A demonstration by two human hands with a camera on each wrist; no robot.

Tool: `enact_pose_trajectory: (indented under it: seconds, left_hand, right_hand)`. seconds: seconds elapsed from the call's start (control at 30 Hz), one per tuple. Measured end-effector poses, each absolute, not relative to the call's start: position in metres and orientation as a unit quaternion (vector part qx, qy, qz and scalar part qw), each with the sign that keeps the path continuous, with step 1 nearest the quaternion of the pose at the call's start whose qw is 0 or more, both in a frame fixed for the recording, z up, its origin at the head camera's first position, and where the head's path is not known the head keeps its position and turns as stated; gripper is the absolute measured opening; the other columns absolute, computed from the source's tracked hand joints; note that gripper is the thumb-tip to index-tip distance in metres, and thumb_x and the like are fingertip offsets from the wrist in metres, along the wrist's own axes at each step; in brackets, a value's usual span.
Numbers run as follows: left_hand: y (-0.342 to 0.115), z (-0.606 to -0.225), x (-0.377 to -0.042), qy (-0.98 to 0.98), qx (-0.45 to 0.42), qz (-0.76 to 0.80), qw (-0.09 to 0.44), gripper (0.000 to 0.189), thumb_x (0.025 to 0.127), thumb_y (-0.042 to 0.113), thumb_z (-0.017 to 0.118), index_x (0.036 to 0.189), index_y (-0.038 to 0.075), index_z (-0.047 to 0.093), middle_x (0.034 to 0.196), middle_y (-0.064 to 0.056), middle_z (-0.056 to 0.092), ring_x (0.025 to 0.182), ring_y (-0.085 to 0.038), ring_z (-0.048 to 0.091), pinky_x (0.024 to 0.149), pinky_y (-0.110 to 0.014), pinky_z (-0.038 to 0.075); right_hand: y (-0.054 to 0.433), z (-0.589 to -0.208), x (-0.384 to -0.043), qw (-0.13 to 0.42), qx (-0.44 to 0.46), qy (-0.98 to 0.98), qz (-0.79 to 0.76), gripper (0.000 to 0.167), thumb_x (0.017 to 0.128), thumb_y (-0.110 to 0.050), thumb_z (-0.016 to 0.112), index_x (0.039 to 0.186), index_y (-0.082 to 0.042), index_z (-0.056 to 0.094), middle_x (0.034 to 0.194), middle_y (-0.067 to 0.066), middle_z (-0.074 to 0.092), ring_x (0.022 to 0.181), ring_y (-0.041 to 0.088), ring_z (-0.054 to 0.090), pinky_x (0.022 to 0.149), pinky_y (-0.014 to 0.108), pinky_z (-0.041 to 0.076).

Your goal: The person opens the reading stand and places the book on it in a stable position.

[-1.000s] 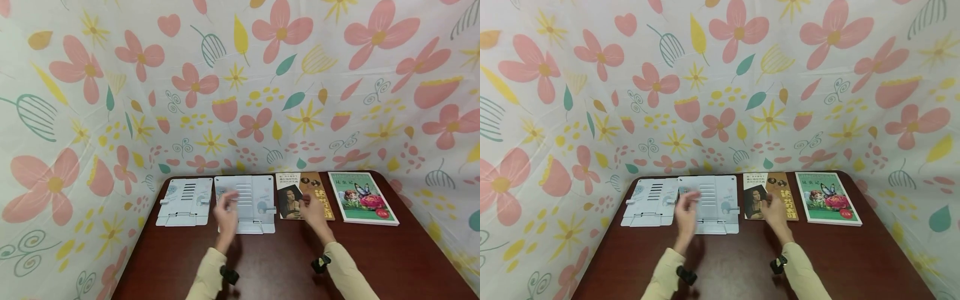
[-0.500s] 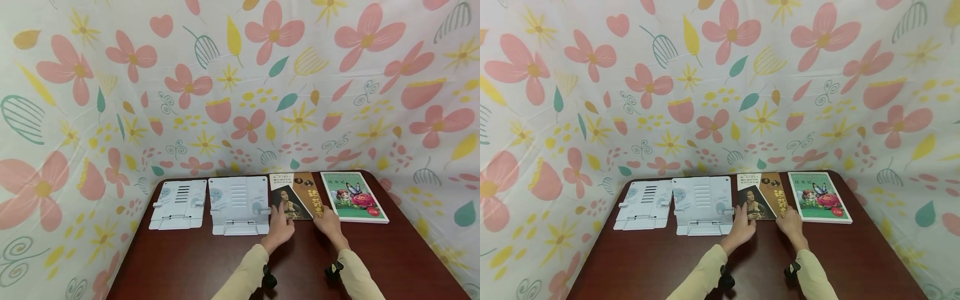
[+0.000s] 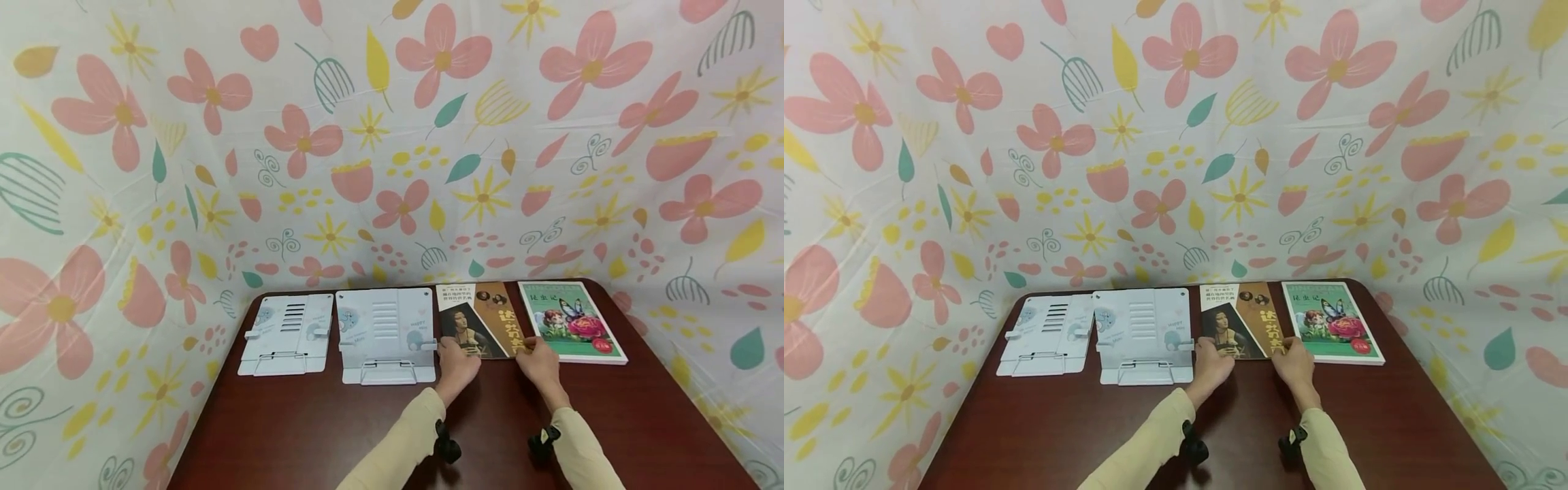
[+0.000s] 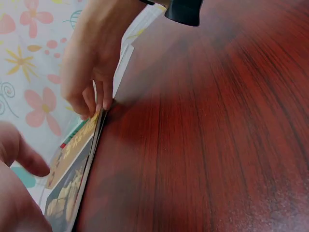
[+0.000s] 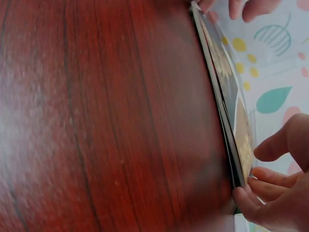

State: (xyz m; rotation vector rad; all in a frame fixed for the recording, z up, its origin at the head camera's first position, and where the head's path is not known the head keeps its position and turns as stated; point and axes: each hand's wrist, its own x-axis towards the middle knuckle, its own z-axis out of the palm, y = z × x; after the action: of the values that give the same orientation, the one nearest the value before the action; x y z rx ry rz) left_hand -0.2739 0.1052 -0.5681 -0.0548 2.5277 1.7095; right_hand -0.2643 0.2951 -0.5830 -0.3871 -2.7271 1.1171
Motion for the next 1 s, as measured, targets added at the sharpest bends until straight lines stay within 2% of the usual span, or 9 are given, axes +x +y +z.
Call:
enact_pose_trajectory:
  seconds: [0.17, 0.33, 0.4, 0.57, 0.63, 0.77, 0.87, 0.93, 1.0]
  left_hand:
    - [0.116, -0.567, -0.273, 0.798, -0.049, 0.6, 0.021, 0.033, 0.096, 0.001, 0.057, 0.126, 0.0, 0.044, 0.132, -0.028, 0.04, 0.087, -0.031, 0.053, 0.075, -0.046, 0.045]
    - [0.117, -0.554, -0.278, 0.788, -0.027, 0.615, -0.01, 0.042, 0.103, 0.004, 0.049, 0.143, 0.001, 0.038, 0.14, -0.025, 0.047, 0.112, -0.036, 0.061, 0.089, -0.048, 0.051]
    - [0.115, -0.547, -0.284, 0.793, -0.014, 0.609, -0.021, 0.047, 0.102, 0.005, 0.051, 0.147, 0.001, 0.038, 0.136, -0.02, 0.054, 0.119, -0.033, 0.06, 0.095, -0.047, 0.051]
    - [0.102, -0.531, -0.293, 0.803, 0.006, 0.595, -0.049, 0.043, 0.094, 0.002, 0.059, 0.137, 0.005, 0.057, 0.105, -0.008, 0.066, 0.09, -0.018, 0.062, 0.076, -0.033, 0.05]
    - [0.095, -0.525, -0.293, 0.799, 0.018, 0.599, -0.05, 0.039, 0.091, 0.0, 0.06, 0.13, 0.008, 0.064, 0.095, -0.003, 0.065, 0.077, -0.012, 0.058, 0.069, -0.028, 0.048]
    - [0.079, -0.516, -0.289, 0.785, 0.059, 0.616, -0.039, 0.039, 0.089, -0.005, 0.058, 0.122, 0.013, 0.07, 0.097, 0.0, 0.065, 0.074, -0.005, 0.057, 0.065, -0.023, 0.048]
    - [0.064, -0.512, -0.289, 0.782, 0.09, 0.616, -0.041, 0.041, 0.086, -0.008, 0.055, 0.116, 0.014, 0.071, 0.098, -0.002, 0.066, 0.073, -0.005, 0.058, 0.064, -0.021, 0.047]
    - [0.052, -0.508, -0.292, 0.791, 0.119, 0.599, -0.047, 0.041, 0.083, -0.011, 0.053, 0.113, 0.012, 0.071, 0.096, -0.003, 0.065, 0.073, -0.004, 0.057, 0.064, -0.019, 0.046]
    - [0.042, -0.503, -0.298, 0.803, 0.152, 0.573, -0.049, 0.04, 0.08, -0.012, 0.052, 0.109, 0.01, 0.071, 0.094, -0.004, 0.066, 0.074, -0.003, 0.056, 0.065, -0.017, 0.045]
  right_hand:
    - [0.299, -0.592, -0.258, 0.094, -0.157, -0.903, 0.39, 0.039, 0.092, -0.012, 0.05, 0.121, 0.013, 0.059, 0.114, 0.036, 0.065, 0.102, 0.05, 0.061, 0.092, 0.066, 0.042]
    - [0.292, -0.596, -0.252, 0.095, -0.167, -0.888, 0.418, 0.035, 0.095, -0.012, 0.051, 0.12, 0.011, 0.06, 0.114, 0.035, 0.065, 0.104, 0.048, 0.06, 0.094, 0.065, 0.042]
    - [0.287, -0.596, -0.252, 0.1, -0.171, -0.88, 0.432, 0.033, 0.097, -0.013, 0.051, 0.12, 0.01, 0.06, 0.115, 0.035, 0.064, 0.105, 0.048, 0.059, 0.095, 0.063, 0.041]
    - [0.281, -0.597, -0.252, 0.106, -0.191, -0.857, 0.466, 0.031, 0.099, -0.017, 0.057, 0.12, 0.005, 0.062, 0.121, 0.031, 0.065, 0.11, 0.042, 0.06, 0.095, 0.054, 0.044]
    - [0.283, -0.596, -0.252, 0.089, -0.196, -0.837, 0.503, 0.035, 0.1, -0.02, 0.06, 0.126, 0.003, 0.06, 0.127, 0.028, 0.066, 0.104, 0.025, 0.065, 0.092, 0.041, 0.05]
    - [0.295, -0.591, -0.255, 0.008, -0.179, -0.741, 0.647, 0.062, 0.102, -0.024, 0.062, 0.152, 0.002, 0.037, 0.125, 0.015, 0.065, 0.09, -0.004, 0.064, 0.087, 0.021, 0.055]
    - [0.305, -0.587, -0.255, -0.05, -0.164, -0.658, 0.733, 0.076, 0.103, -0.022, 0.061, 0.159, 0.004, 0.019, 0.112, -0.005, 0.063, 0.088, -0.006, 0.065, 0.091, 0.021, 0.056]
    - [0.308, -0.585, -0.254, -0.065, -0.155, -0.623, 0.764, 0.068, 0.102, -0.02, 0.062, 0.157, 0.001, 0.028, 0.102, -0.013, 0.064, 0.09, -0.003, 0.067, 0.093, 0.023, 0.056]
    - [0.308, -0.583, -0.252, -0.053, -0.148, -0.59, 0.792, 0.043, 0.102, -0.015, 0.061, 0.142, -0.005, 0.05, 0.095, -0.014, 0.067, 0.09, 0.0, 0.069, 0.093, 0.025, 0.057]
